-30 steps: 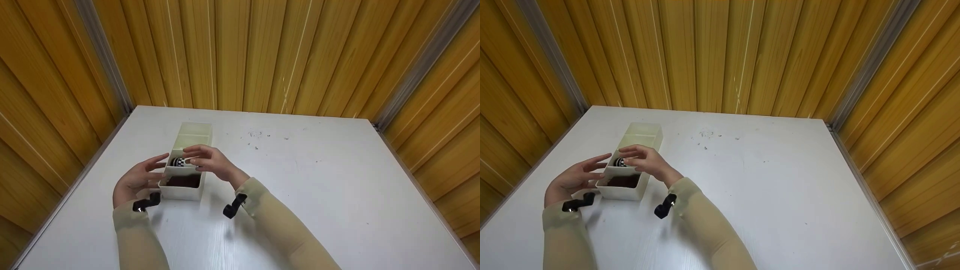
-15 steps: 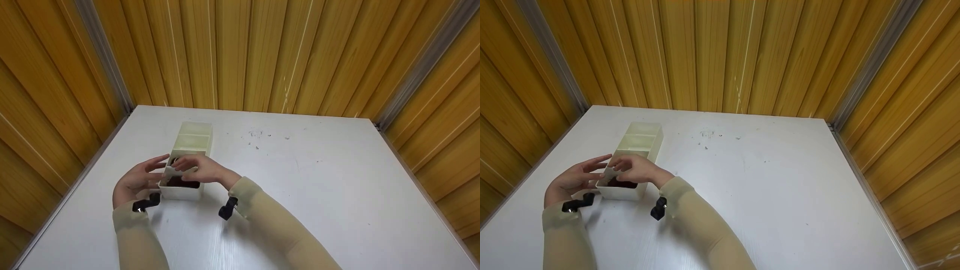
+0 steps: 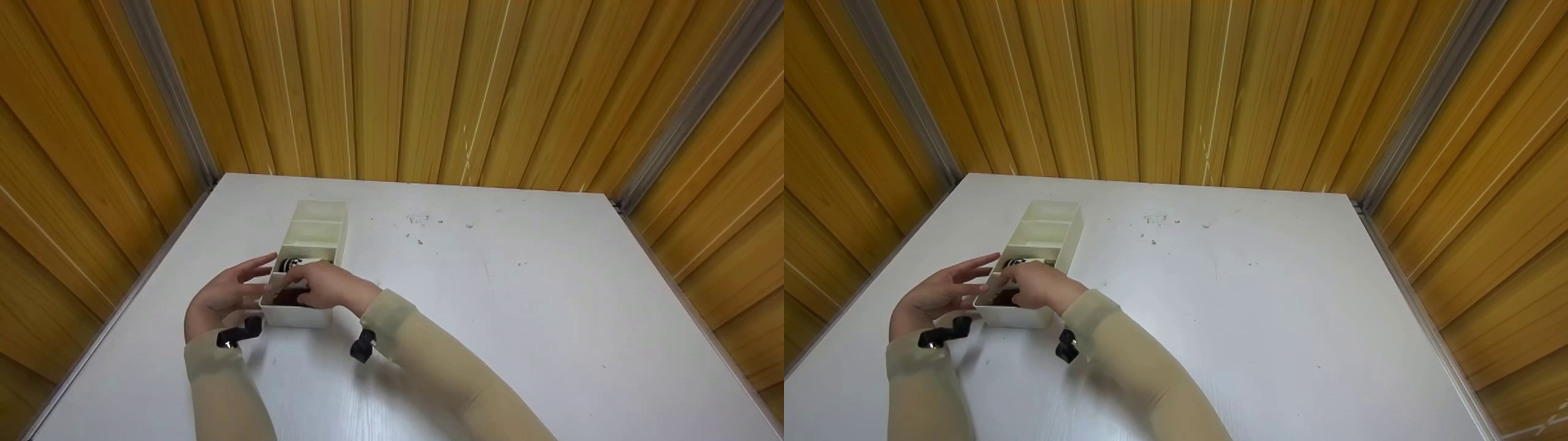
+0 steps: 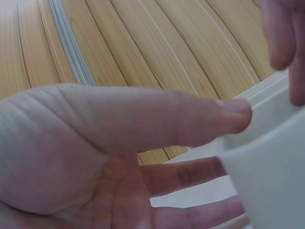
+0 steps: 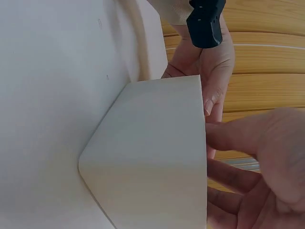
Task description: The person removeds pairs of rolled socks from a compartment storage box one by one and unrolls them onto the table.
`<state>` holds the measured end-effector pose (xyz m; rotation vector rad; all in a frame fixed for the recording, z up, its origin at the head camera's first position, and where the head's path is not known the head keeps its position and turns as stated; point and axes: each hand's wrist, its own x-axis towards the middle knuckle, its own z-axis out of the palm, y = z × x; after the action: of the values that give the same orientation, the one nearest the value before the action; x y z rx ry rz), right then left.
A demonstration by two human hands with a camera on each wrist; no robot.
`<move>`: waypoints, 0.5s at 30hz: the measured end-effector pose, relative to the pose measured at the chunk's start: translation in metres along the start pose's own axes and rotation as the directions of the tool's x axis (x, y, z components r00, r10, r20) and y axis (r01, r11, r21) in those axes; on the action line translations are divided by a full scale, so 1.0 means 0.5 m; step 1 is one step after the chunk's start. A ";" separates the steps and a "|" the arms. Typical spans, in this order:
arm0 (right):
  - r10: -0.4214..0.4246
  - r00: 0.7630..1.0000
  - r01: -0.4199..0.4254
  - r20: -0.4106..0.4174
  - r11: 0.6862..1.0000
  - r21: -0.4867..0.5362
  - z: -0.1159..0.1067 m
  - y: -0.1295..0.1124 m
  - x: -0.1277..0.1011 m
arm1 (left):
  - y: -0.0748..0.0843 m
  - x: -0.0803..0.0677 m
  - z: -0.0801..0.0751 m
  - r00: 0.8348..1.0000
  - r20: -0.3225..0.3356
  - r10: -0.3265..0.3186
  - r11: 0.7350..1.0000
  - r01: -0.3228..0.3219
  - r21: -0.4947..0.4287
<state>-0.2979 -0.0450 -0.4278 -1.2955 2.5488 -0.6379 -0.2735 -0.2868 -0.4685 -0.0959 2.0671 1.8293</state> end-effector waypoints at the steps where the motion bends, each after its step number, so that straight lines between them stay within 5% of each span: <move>1: 0.010 1.000 -0.010 -0.004 0.999 -0.031 0.001 -0.003 0.002 | 0.000 0.000 0.000 1.000 0.000 -0.001 1.000 0.001 -0.002; 15: 0.137 0.990 -0.117 0.034 0.928 -0.354 0.013 -0.025 0.030 | -0.001 -0.005 0.003 0.999 -0.002 -0.040 0.992 0.039 -0.118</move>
<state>-0.2953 -0.0654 -0.4274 -1.2098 2.7565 -0.1165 -0.2706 -0.2858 -0.4682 -0.1717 1.9454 1.9276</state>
